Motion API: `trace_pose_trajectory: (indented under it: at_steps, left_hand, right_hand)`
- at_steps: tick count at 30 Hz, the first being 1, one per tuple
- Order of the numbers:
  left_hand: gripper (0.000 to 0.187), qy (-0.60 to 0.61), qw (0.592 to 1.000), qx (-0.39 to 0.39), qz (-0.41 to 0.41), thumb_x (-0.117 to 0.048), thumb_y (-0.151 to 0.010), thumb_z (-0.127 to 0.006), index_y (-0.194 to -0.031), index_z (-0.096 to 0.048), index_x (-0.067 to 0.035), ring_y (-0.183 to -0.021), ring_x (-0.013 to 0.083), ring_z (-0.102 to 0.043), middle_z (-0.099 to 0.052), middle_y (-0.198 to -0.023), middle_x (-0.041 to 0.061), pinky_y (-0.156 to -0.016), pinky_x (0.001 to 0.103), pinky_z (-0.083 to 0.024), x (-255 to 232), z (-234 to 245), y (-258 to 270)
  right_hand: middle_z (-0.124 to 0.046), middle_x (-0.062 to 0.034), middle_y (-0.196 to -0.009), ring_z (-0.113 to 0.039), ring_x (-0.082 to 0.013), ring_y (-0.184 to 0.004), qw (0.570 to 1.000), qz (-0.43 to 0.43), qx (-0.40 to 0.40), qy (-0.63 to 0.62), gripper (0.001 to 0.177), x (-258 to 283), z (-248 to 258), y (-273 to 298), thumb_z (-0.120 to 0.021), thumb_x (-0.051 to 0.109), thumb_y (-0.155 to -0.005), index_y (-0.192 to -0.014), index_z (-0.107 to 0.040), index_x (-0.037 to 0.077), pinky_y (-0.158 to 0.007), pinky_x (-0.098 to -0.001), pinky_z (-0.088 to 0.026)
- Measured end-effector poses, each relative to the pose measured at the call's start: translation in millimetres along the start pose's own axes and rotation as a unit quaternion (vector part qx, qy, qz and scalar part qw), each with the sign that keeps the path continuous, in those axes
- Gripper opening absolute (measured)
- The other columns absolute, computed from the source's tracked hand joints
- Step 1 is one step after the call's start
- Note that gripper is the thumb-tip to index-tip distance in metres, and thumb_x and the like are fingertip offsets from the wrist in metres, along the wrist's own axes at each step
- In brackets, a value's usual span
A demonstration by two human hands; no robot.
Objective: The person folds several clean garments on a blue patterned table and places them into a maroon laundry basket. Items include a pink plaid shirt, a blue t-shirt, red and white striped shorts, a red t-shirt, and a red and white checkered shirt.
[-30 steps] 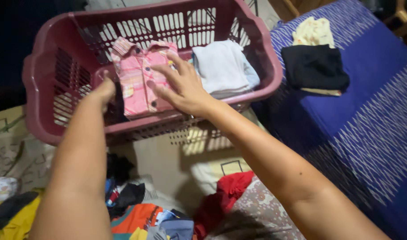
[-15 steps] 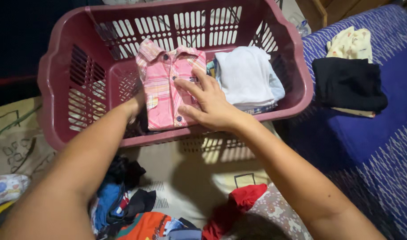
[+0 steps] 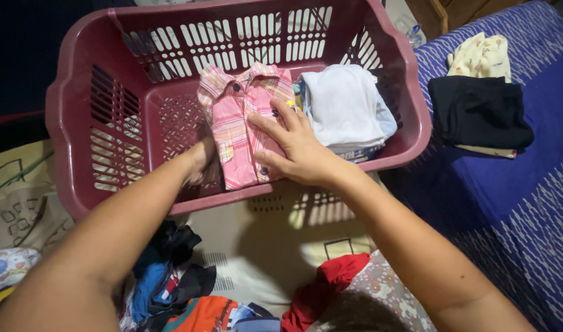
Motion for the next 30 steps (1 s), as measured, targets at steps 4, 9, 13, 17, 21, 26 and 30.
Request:
trace_pose_trajectory:
  at_steps: [4,9,13,17,21,26,30]
  left_hand:
    - [0.052,-0.055,0.998,-0.034,-0.004,-0.045,-0.100,-0.042,-0.128,-0.068,-0.010,-0.107,0.0230,-0.073,-0.074,-0.124,0.010,-0.095,0.043,-0.058,12,27,-20]
    - [0.056,-0.373,0.890,-0.254,0.074,-0.050,-0.100,-0.049,-0.124,-0.065,-0.003,-0.079,0.0307,-0.058,-0.070,-0.105,0.021,-0.076,0.051,-0.048,-13,126,-22]
    - [0.041,-0.289,0.896,-0.337,0.011,-0.038,-0.095,-0.052,-0.116,-0.066,-0.005,-0.076,0.0295,-0.059,-0.068,-0.095,0.017,-0.071,0.049,-0.045,-38,171,-12]
    - [0.028,-0.207,0.893,-0.390,-0.082,-0.026,-0.091,-0.055,-0.107,-0.068,-0.007,-0.072,0.0282,-0.060,-0.066,-0.084,0.012,-0.065,0.046,-0.043,-81,165,19]
    - [0.024,-0.370,0.666,-0.572,-0.305,-0.021,-0.096,-0.059,-0.096,-0.072,0.000,-0.076,0.0248,-0.065,-0.067,-0.081,0.012,-0.068,0.044,-0.048,-154,89,116]
    - [0.012,-0.362,0.547,-0.321,-0.684,0.008,-0.102,-0.063,-0.112,-0.065,0.002,-0.101,0.0173,-0.066,-0.065,-0.108,0.009,-0.093,0.030,-0.054,-145,-135,136]
    - [0.015,-0.208,0.816,0.036,-0.538,-0.003,-0.095,-0.064,-0.109,-0.065,0.003,-0.089,0.0103,-0.062,-0.065,-0.096,0.004,-0.082,0.024,-0.052,-71,-308,10]
  right_hand:
    - [-0.021,-0.0282,-0.165,-0.022,-0.0556,-0.149,1.000,0.006,-0.006,0.029,0.064,2,-10,1,-0.061,0.048,-0.100,-0.157,-0.042,0.027,-0.121,-0.0629,-0.018]
    - [-0.026,-0.0183,-0.164,-0.022,-0.0519,-0.145,0.993,-0.069,0.020,0.099,0.062,-2,-5,1,-0.058,0.054,-0.096,-0.153,-0.044,0.033,-0.116,-0.0635,-0.019]
    - [-0.032,-0.0163,-0.164,-0.022,-0.0500,-0.148,0.995,-0.025,-0.001,0.099,0.056,12,22,22,-0.055,0.049,-0.101,-0.152,-0.047,0.028,-0.118,-0.0622,-0.018]
    - [-0.040,-0.0174,-0.158,-0.031,-0.0464,-0.144,0.996,-0.001,-0.064,0.070,0.049,13,62,63,-0.060,0.040,-0.101,-0.146,-0.054,0.020,-0.117,-0.0582,-0.024]
    - [-0.058,-0.0142,-0.140,-0.048,-0.0364,-0.132,0.983,0.013,-0.166,0.080,0.032,-2,115,107,-0.065,0.022,-0.099,-0.129,-0.065,0.011,-0.114,-0.0513,-0.034]
    - [-0.068,-0.0107,-0.116,-0.057,-0.0303,-0.114,0.934,-0.065,-0.335,0.101,0.013,-71,193,178,-0.065,0.010,-0.099,-0.111,-0.069,0.009,-0.103,-0.0412,-0.042]
    - [-0.068,-0.0142,-0.115,-0.056,-0.0340,-0.114,0.858,-0.249,-0.424,0.151,0.018,-164,251,250,-0.066,0.015,-0.100,-0.115,-0.069,0.005,-0.101,-0.0439,-0.042]
Point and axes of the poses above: each hand's wrist, its own y-axis away from the middle knuckle, its own z-axis out of the back of the hand, x = y × z, the point moved 9 cm from there along -y, towards the middle knuckle
